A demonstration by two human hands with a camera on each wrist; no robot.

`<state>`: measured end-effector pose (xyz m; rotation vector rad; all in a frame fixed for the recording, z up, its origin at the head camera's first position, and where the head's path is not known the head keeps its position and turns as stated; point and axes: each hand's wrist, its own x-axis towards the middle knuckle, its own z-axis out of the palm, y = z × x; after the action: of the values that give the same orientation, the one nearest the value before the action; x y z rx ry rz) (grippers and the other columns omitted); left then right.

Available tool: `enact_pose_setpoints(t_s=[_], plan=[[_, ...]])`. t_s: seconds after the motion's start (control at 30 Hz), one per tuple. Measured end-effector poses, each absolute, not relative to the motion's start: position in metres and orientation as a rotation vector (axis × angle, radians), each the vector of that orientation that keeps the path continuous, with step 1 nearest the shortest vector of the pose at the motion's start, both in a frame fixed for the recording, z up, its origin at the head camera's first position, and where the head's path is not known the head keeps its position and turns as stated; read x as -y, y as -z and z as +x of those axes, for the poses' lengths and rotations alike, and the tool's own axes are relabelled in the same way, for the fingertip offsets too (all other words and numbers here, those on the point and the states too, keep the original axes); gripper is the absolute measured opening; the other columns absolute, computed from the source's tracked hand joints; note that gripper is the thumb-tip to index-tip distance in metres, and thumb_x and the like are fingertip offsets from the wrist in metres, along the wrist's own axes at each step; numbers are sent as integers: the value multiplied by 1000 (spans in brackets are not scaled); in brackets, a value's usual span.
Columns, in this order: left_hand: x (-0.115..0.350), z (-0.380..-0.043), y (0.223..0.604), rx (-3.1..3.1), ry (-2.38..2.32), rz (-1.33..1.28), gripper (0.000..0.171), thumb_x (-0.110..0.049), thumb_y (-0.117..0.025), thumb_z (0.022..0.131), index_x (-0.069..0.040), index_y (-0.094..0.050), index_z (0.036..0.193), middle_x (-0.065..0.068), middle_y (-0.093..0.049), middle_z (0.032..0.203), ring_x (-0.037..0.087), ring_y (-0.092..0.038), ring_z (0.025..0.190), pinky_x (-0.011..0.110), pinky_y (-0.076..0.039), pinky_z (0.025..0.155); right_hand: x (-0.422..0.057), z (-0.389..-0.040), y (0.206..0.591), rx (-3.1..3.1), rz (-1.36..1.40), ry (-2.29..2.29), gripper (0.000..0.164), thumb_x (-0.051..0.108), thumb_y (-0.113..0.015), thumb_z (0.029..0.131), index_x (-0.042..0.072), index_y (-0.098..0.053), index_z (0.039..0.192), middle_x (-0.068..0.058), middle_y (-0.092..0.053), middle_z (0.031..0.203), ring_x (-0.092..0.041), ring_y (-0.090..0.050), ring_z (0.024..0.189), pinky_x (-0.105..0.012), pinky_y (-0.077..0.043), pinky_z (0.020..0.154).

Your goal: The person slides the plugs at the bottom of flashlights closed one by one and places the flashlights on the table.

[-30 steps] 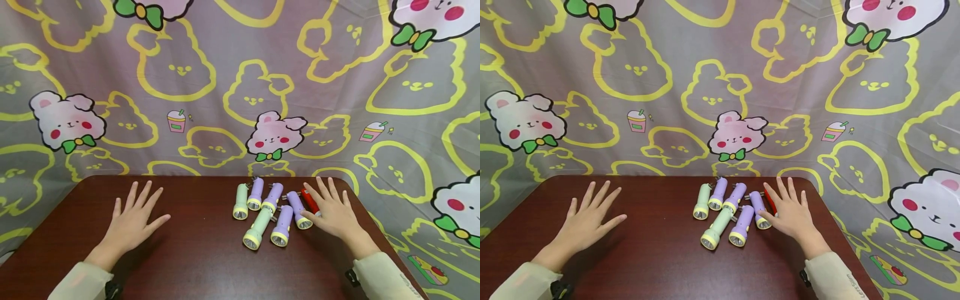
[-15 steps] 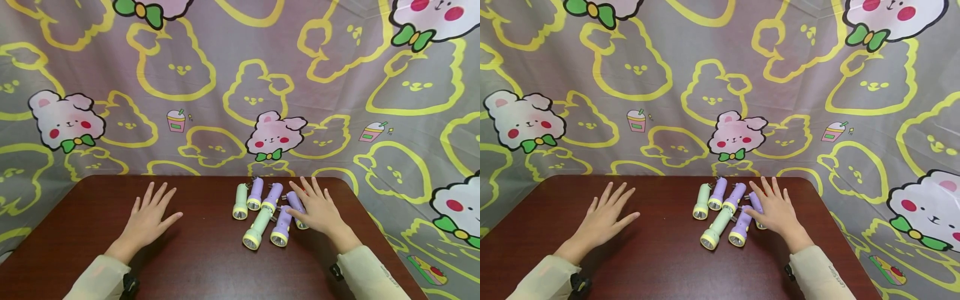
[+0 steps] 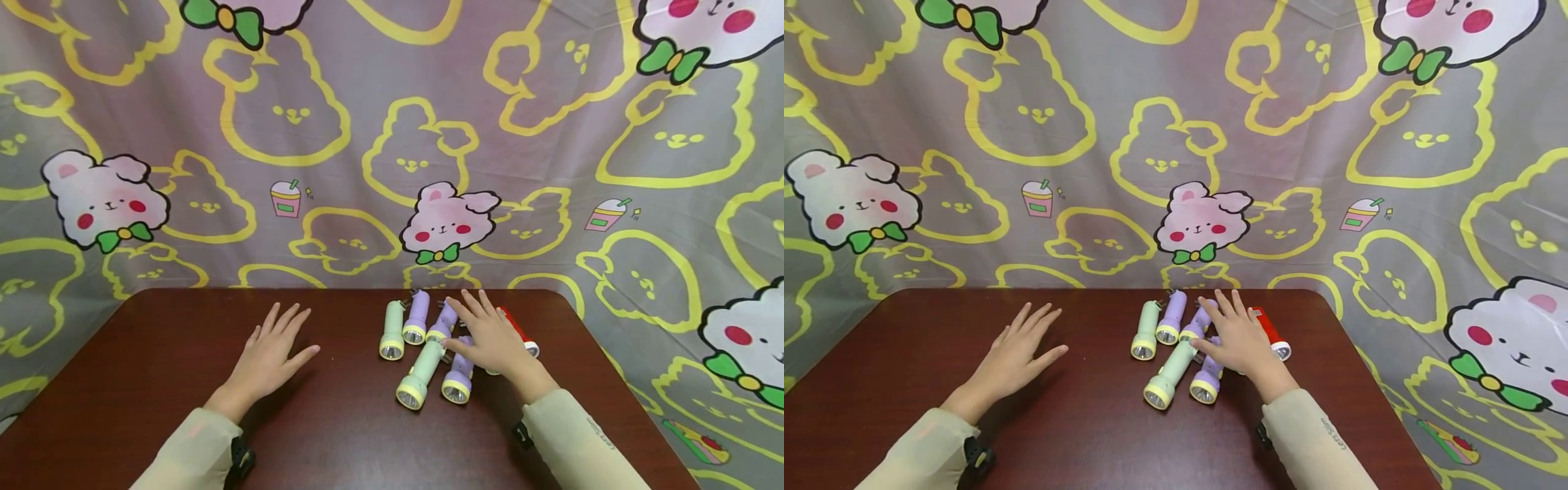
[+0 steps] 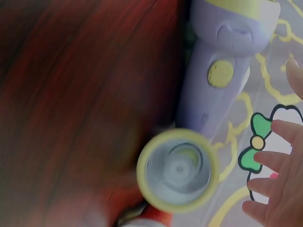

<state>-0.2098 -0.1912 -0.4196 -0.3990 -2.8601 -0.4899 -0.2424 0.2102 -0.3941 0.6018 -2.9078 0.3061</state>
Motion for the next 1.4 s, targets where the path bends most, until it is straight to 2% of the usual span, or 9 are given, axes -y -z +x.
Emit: enact_pose_setpoints(t_s=[0.3, 0.6, 0.77, 0.93, 1.4], plan=[[173, -221, 423, 2859, 674, -467, 75, -55, -56, 97, -12, -35, 154, 14, -38, 158, 43, -26, 148, 73, -34, 102, -191, -252, 396, 2905, 715, -386, 81, 57, -63, 90, 16, -38, 154, -19, -33, 160, -48, -20, 149, -72, -31, 108], [153, -231, 424, 2889, 872, -478, 76, -60, -51, 96, -16, -33, 156, 11, -37, 159, 39, -24, 150, 75, -30, 104, -174, -263, 394, 2936, 778, -452, 77, 50, -64, 91, 15, -37, 154, -18, -36, 158, -46, -23, 149, -70, -34, 107], [142, -236, 423, 2885, 970, -510, 74, -54, -54, 98, -14, -33, 156, 14, -36, 159, 39, -26, 149, 69, -30, 110, -165, -269, 396, 2923, 825, -486, 78, 53, -64, 92, 14, -38, 154, -16, -38, 158, -46, -22, 149, -65, -36, 109], [132, -242, 424, 2881, 1085, -550, 71, -47, -57, 99, -13, -32, 156, 15, -36, 159, 37, -30, 148, 59, -29, 116, -156, -275, 395, 2941, 869, -610, 77, 49, -66, 92, 14, -37, 154, -18, -35, 159, -46, -22, 150, -64, -32, 112], [106, -260, 432, 2827, 1291, -543, 61, -29, -61, 99, -5, -39, 151, 19, -48, 149, 36, -45, 139, 54, -37, 112, -145, -292, 399, 2987, 926, -676, 72, 41, -63, 94, 12, -37, 154, -18, -37, 158, -43, -23, 150, -61, -26, 118]])
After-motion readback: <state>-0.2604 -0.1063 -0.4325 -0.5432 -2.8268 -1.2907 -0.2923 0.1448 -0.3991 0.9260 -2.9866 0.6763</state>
